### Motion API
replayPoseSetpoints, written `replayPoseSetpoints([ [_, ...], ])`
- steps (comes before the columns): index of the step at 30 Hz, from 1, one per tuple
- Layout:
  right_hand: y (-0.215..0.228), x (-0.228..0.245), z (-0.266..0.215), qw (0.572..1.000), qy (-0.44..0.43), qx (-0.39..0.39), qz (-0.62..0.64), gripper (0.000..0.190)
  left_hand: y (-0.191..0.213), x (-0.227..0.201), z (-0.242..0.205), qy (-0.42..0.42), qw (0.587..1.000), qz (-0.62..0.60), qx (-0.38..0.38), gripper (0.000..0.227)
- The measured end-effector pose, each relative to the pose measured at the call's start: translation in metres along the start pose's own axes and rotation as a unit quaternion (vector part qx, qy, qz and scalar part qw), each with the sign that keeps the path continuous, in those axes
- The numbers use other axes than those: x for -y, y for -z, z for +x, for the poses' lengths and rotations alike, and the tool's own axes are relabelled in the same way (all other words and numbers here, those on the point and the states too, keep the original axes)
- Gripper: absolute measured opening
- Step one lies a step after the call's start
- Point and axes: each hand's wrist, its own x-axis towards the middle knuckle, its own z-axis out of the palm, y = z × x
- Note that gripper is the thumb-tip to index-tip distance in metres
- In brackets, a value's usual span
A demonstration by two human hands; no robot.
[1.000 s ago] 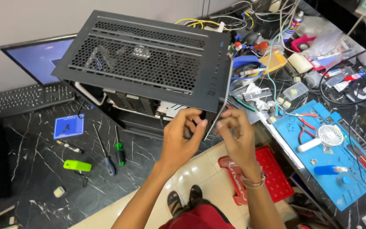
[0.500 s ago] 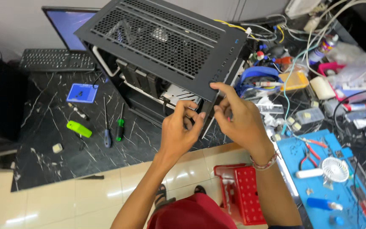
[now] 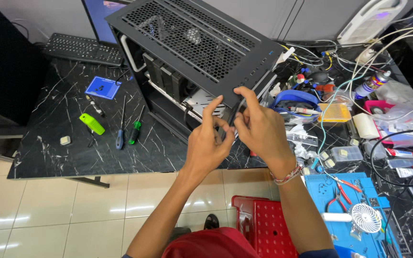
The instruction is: The person assembles a desktop computer by connecting internal power cables to the graphics card and motherboard. They then plug the power cord into the back of the case and a power strip, turn on the system, and connect a mouse and keyboard.
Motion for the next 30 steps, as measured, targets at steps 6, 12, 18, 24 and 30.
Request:
replayPoseSetpoints([
  [6,-0.004,0.001,0.001,1.0,0.012,-0.024,-0.008,0.054,-0.004,0.007,-0.006,0.002,1.0,-0.006,0.006,0.081],
  [12,-0.003,0.001,0.0,0.998,-0.012,-0.032,0.057,0.052,-0.004,0.009,-0.004,-0.013,1.0,-0.01,-0.002,0.08],
  [18,-0.009,-0.001,-0.012,0.993,-0.041,-0.057,0.096,0.049,-0.011,0.018,-0.006,-0.006,0.998,-0.043,-0.042,0.068],
  [24,-0.041,-0.011,-0.035,0.975,-0.049,-0.139,0.168,0.01,-0.012,0.056,-0.006,-0.012,0.999,-0.02,-0.024,0.032],
  [30,-0.073,0.003,-0.052,0.967,-0.067,-0.117,0.216,0.02,0.003,0.059,-0.019,0.019,0.998,-0.04,-0.034,0.011],
])
